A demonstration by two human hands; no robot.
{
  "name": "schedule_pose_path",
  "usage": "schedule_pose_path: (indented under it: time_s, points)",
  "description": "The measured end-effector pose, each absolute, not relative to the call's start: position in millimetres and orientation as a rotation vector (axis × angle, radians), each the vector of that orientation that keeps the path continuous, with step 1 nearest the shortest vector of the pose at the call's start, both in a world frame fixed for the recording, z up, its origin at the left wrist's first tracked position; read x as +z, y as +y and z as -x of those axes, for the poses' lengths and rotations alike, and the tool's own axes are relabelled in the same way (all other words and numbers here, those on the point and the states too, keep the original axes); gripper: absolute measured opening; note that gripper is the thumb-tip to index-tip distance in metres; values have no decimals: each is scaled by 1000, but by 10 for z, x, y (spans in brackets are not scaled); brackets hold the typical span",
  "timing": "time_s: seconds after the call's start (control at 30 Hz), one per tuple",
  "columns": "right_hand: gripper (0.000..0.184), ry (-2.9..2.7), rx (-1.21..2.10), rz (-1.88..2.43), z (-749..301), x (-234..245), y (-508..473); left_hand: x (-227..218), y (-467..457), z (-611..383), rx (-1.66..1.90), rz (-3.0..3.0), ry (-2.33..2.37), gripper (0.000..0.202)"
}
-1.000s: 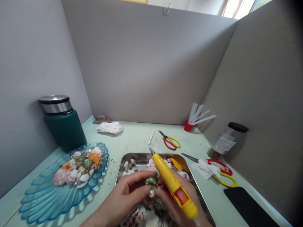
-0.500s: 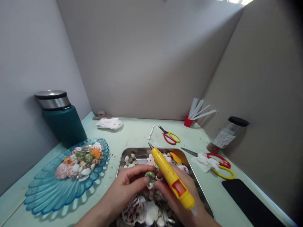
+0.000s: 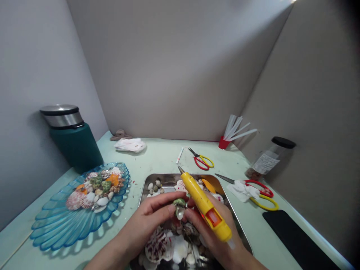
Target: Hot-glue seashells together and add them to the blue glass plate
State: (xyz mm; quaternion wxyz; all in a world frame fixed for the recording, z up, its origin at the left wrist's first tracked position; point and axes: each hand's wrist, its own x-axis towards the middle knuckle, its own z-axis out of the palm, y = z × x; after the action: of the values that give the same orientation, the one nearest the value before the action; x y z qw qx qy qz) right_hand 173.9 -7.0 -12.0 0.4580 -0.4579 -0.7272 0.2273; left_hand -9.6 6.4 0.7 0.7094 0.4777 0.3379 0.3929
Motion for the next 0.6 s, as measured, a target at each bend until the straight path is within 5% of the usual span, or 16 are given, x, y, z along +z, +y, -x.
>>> schedule_pose_path:
  time_s: [0.6]
  points:
    - [5, -1753, 537, 1161, -1717, -112, -73, 0, 108, 70, 989, -1198, 860, 32]
